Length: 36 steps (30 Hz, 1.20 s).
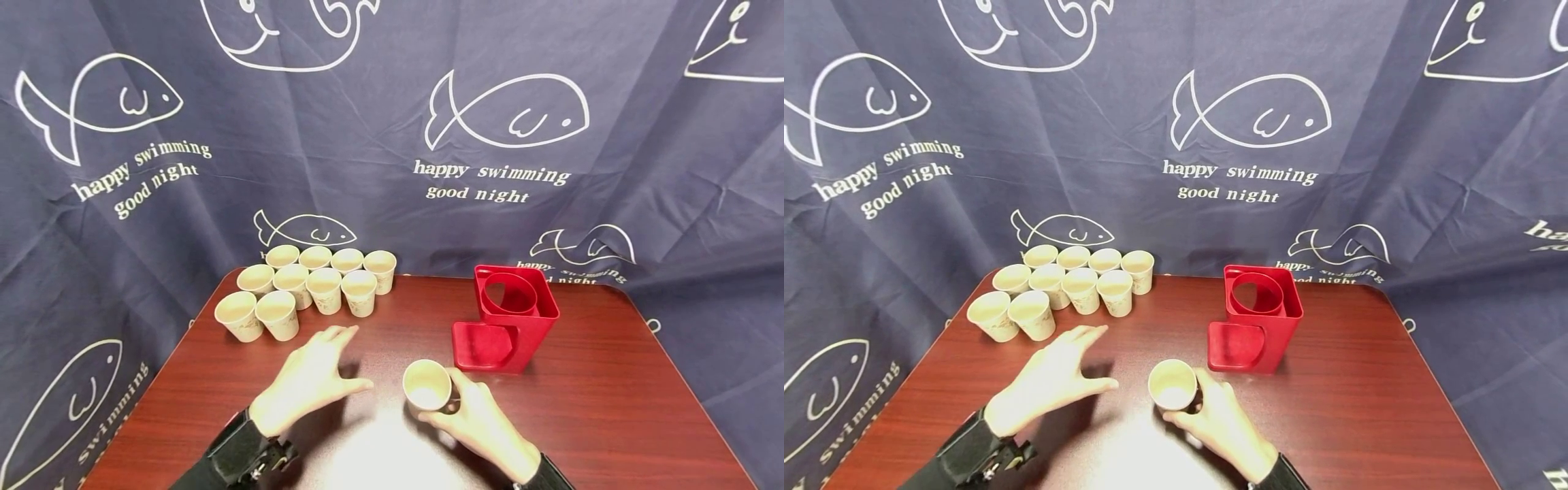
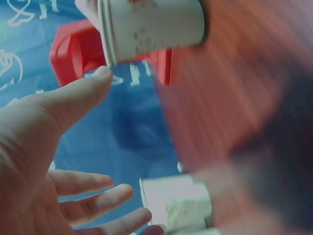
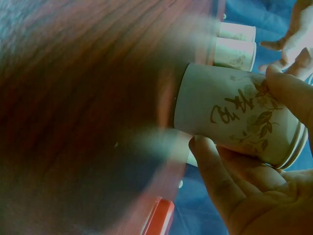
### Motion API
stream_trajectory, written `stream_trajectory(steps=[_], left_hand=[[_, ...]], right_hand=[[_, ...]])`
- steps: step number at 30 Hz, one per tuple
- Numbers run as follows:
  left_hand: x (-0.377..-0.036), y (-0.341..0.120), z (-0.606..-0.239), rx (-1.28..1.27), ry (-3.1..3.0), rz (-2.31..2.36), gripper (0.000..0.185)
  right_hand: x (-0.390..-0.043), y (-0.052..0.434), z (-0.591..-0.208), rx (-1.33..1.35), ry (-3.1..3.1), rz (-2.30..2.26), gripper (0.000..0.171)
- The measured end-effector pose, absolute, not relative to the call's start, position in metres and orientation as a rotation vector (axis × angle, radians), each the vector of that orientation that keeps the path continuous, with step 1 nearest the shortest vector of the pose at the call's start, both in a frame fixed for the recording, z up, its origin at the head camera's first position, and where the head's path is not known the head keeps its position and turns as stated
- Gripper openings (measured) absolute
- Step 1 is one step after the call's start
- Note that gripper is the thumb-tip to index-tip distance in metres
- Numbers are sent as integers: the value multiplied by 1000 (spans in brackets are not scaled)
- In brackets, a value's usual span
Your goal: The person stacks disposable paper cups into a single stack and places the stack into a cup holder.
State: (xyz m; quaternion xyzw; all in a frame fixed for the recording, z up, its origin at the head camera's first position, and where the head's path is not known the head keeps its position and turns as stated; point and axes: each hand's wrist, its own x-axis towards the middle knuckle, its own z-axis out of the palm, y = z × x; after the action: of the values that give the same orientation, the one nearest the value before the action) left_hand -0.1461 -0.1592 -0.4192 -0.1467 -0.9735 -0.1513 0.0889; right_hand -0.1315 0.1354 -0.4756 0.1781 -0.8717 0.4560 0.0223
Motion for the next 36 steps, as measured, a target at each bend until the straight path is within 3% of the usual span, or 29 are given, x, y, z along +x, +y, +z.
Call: stream_trajectory(steps=[18,36], left_hand=[[-150,-227,-400,-312,-2745,-469,86],[-158,-266,-401,18,-2822,-495,81]], right_hand=[[-131,135,-476,530,-2705,1346,55],[-132,135,-476,514,-2719,1338,57]])
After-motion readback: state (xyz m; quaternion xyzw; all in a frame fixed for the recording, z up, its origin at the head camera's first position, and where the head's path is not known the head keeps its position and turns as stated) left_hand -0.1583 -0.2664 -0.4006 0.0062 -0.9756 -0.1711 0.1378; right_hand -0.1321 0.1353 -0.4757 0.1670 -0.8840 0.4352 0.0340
